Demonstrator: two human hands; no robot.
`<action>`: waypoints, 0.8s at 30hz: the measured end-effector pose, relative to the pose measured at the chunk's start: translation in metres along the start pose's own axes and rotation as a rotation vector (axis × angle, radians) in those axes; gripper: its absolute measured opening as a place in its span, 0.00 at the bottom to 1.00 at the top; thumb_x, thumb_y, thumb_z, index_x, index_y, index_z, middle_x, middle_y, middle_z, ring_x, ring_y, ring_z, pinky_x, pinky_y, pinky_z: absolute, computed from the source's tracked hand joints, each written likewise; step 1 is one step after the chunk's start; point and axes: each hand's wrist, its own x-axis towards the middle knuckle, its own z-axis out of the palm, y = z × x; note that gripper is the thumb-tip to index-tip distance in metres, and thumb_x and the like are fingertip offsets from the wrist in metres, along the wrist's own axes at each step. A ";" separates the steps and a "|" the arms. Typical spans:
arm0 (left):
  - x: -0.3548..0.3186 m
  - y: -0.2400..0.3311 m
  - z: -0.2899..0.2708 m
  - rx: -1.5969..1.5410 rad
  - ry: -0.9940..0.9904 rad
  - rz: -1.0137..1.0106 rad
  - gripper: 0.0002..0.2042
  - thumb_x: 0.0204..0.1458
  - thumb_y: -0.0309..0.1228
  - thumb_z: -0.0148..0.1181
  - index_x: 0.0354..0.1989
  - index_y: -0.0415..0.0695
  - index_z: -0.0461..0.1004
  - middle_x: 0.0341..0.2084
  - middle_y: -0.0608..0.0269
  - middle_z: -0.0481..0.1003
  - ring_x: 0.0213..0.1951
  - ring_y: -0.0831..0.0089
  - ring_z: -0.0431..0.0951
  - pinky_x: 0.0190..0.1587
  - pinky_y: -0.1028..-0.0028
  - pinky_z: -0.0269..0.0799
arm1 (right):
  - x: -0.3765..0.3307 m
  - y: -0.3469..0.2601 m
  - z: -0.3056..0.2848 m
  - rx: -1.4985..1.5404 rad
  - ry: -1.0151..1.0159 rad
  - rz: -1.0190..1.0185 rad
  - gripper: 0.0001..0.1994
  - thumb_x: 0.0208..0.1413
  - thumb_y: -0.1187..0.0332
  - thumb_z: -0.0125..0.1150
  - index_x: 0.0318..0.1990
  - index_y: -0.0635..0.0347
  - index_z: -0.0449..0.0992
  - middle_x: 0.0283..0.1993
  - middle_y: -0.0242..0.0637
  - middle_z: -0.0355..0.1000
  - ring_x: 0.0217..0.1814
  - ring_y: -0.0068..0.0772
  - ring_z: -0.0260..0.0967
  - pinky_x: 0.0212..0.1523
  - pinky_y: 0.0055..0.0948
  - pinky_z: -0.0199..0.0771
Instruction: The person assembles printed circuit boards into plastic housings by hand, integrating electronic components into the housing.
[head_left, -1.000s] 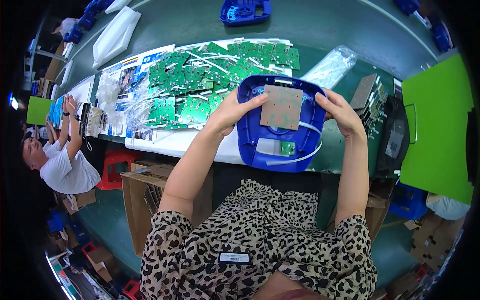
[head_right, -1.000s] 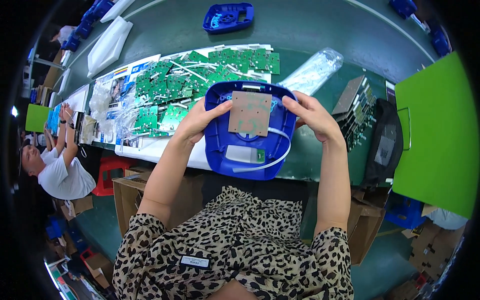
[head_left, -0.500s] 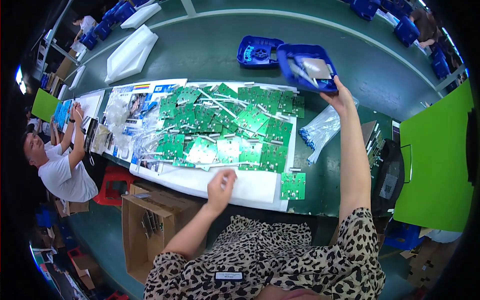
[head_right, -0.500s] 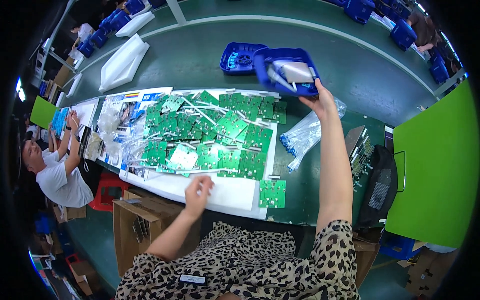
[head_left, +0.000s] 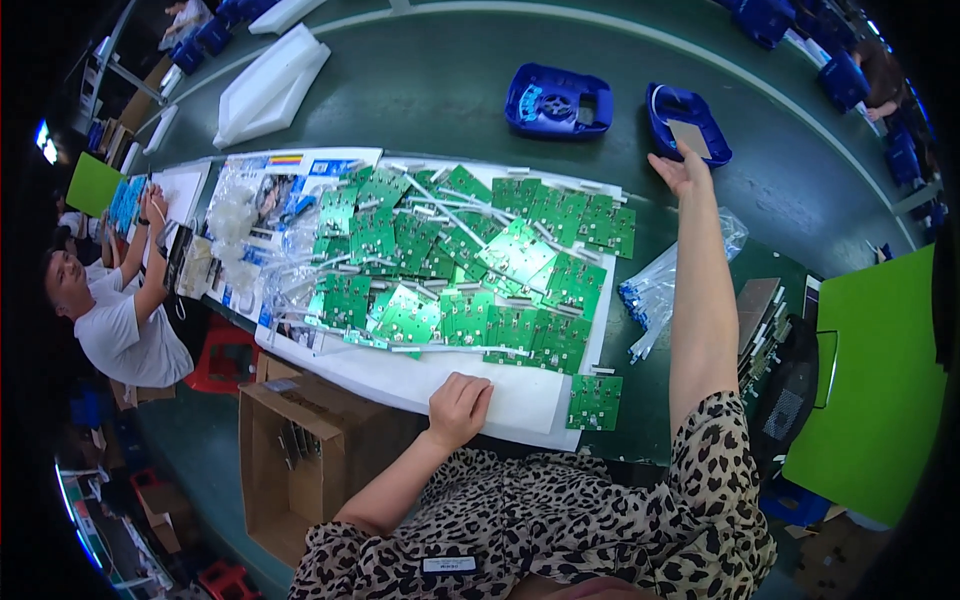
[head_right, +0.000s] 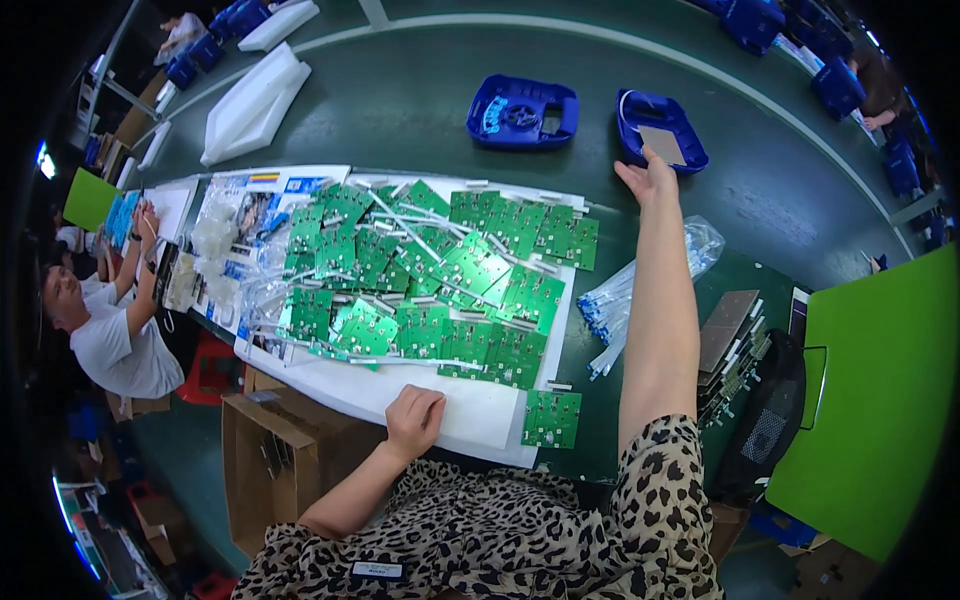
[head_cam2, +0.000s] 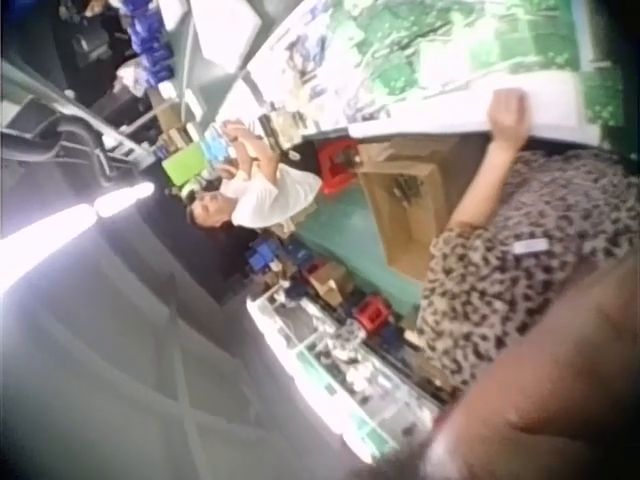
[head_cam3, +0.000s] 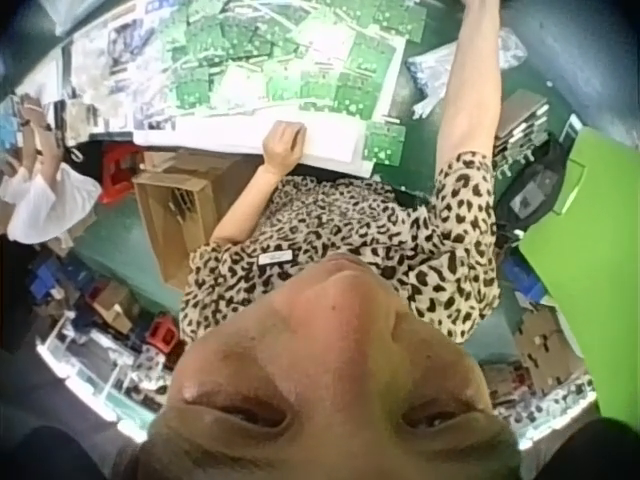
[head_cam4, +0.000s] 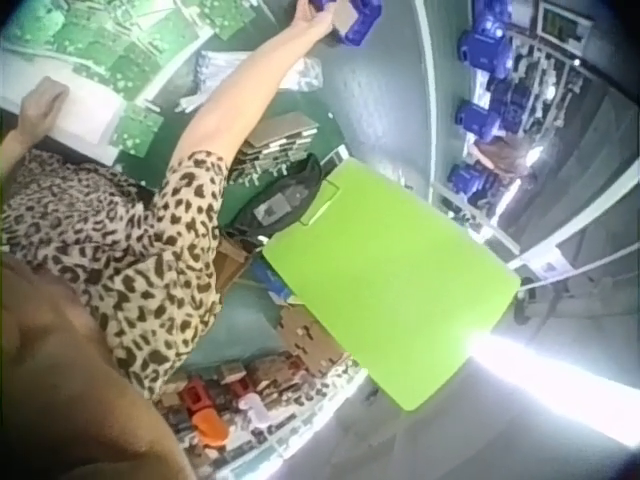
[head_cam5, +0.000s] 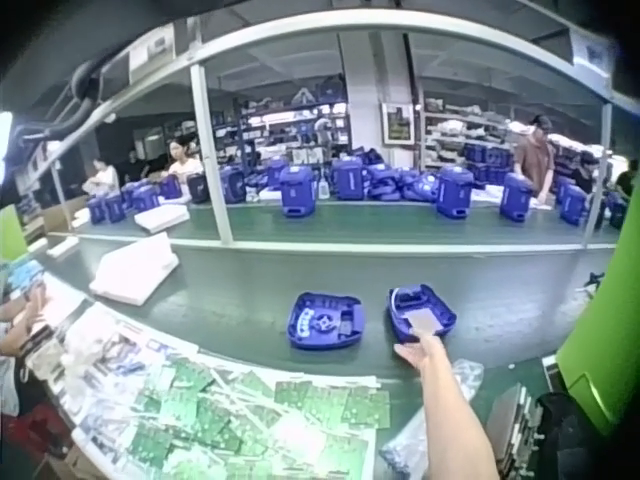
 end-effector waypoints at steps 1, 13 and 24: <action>-0.001 -0.001 -0.002 0.008 -0.005 -0.025 0.07 0.39 0.20 0.60 0.27 0.40 0.70 0.21 0.60 0.70 0.22 0.64 0.70 0.23 0.71 0.66 | -0.013 0.000 0.010 0.019 -0.083 0.093 0.26 0.55 0.65 0.51 0.55 0.72 0.51 0.55 0.69 0.51 0.48 0.62 0.64 0.42 0.44 0.75; -0.005 -0.001 0.002 0.023 -0.003 0.008 0.07 0.38 0.19 0.59 0.27 0.40 0.69 0.19 0.61 0.69 0.21 0.65 0.69 0.22 0.72 0.65 | -0.023 0.061 0.098 -0.818 -0.062 -0.120 0.21 0.52 0.63 0.52 0.45 0.73 0.60 0.31 0.52 0.70 0.26 0.40 0.72 0.25 0.31 0.77; -0.005 -0.006 -0.002 -0.037 0.065 0.014 0.06 0.40 0.20 0.59 0.26 0.40 0.69 0.20 0.60 0.68 0.22 0.64 0.68 0.22 0.70 0.64 | -0.150 0.060 0.104 -0.487 -0.408 -0.141 0.11 0.51 0.73 0.46 0.34 0.77 0.65 0.31 0.54 0.71 0.30 0.41 0.74 0.32 0.29 0.79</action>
